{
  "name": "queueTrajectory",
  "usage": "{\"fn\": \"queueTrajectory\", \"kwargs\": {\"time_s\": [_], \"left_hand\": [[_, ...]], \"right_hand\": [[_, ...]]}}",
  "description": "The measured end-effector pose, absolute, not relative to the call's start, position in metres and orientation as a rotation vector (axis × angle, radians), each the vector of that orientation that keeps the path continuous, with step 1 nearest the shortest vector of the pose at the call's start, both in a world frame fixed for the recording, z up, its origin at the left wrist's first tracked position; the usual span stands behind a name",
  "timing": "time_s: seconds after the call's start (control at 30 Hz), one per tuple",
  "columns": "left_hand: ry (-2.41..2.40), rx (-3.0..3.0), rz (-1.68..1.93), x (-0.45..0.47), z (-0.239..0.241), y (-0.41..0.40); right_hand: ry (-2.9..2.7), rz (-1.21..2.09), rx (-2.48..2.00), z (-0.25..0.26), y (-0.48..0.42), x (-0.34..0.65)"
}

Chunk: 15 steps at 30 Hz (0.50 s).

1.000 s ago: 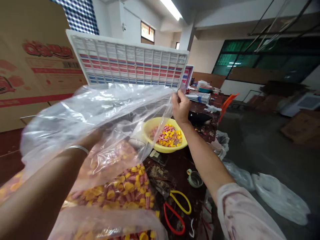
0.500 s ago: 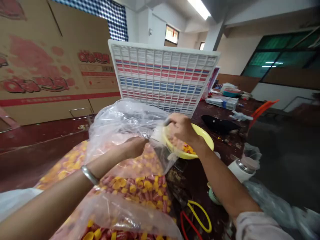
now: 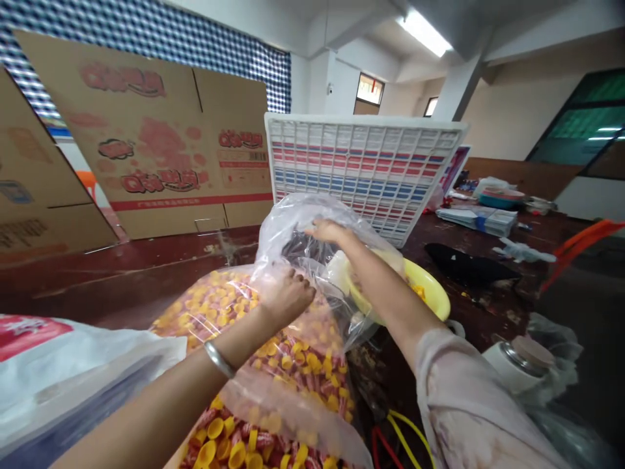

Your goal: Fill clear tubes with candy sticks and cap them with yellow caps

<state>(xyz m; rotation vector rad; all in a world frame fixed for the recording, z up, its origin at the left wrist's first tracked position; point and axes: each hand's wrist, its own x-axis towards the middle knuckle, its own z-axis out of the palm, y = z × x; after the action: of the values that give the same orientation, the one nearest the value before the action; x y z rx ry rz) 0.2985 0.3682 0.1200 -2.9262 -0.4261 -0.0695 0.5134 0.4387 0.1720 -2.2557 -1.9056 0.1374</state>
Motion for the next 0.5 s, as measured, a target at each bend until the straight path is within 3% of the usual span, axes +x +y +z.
{"fn": "queueTrajectory", "kwargs": {"time_s": [0.23, 0.37, 0.5], "left_hand": [[-0.59, -2.865, -0.136, 0.271, 0.134, 0.396], [-0.591, -2.881, -0.133, 0.254, 0.148, 0.369], [-0.765, -2.956, -0.393, 0.203, 0.163, 0.312]], "right_hand": [[-1.98, 0.397, -2.468, 0.064, 0.397, 0.492], [-2.001, 0.443, -2.452, 0.066, 0.397, 0.496], [-2.059, 0.397, -2.293, 0.097, 0.403, 0.509]]}}
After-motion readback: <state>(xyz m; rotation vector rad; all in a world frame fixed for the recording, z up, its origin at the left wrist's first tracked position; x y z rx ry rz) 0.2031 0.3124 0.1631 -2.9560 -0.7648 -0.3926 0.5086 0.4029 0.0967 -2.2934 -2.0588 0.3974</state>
